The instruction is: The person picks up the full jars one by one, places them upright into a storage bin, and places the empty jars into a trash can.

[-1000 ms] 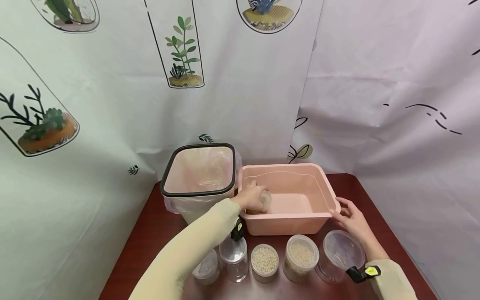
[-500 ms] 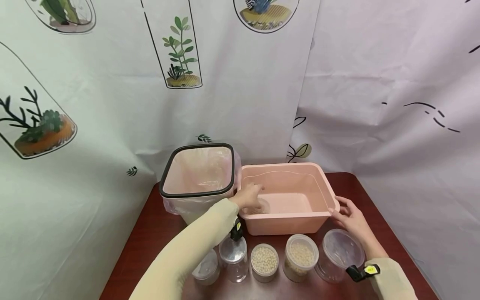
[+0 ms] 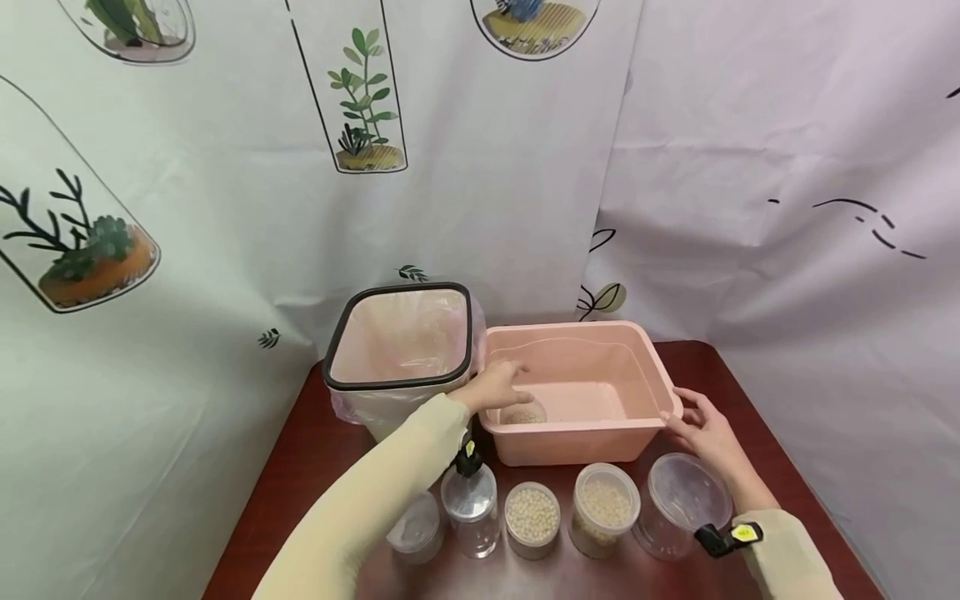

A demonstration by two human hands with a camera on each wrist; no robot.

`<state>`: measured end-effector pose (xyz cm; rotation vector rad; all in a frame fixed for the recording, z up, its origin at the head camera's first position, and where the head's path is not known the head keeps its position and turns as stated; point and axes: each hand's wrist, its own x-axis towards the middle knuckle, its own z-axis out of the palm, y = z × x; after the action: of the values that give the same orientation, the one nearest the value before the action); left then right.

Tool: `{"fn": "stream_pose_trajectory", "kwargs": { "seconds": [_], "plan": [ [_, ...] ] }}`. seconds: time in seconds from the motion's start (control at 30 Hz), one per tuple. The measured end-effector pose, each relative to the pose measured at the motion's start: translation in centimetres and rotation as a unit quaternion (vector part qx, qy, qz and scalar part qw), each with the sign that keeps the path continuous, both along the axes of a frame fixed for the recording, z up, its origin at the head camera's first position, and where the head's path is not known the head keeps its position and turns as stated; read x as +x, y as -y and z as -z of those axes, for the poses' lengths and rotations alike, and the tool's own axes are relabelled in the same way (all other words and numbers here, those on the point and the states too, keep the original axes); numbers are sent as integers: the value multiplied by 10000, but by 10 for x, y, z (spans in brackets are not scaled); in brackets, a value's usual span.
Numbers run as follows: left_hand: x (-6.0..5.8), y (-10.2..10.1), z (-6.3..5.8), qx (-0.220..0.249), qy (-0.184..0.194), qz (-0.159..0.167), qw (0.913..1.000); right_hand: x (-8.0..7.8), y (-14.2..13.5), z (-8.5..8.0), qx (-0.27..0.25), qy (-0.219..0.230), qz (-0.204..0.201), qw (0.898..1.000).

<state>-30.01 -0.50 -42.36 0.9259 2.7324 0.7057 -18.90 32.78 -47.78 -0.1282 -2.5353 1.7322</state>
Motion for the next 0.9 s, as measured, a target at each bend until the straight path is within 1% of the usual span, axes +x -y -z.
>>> {"fn": "stream_pose_trajectory", "kwargs": {
  "seconds": [0.1, 0.17, 0.37, 0.47, 0.57, 0.7, 0.8, 0.9],
  "plan": [
    [5, 1, -6, 92, -66, 22, 9999, 0, -1, -1, 31, 10, 10, 10000],
    [11, 1, -10, 152, -152, -63, 9997, 0, -1, -1, 31, 9, 0, 10000],
    [38, 3, -20, 294, -436, -586, 9969, -1, -2, -1, 18, -30, -3, 10000],
    [51, 3, -22, 441, -566, -697, 9950, -1, -3, -1, 23, -43, -19, 10000],
    [64, 3, -24, 601, -790, -683, 9927, -1, -3, -1, 17, -24, -32, 10000],
    [82, 2, -25, 662, -1204, -456, 9895, 0, -3, 0, 11, 5, -31, 10000],
    [95, 1, -25, 609, -1397, -341, 9877, 0, -2, 0, -5, -5, -30, 10000],
    [109, -2, -23, 618, -1517, -353, 9859, 0, -2, 1, -12, -4, -30, 10000]
  ]
}}
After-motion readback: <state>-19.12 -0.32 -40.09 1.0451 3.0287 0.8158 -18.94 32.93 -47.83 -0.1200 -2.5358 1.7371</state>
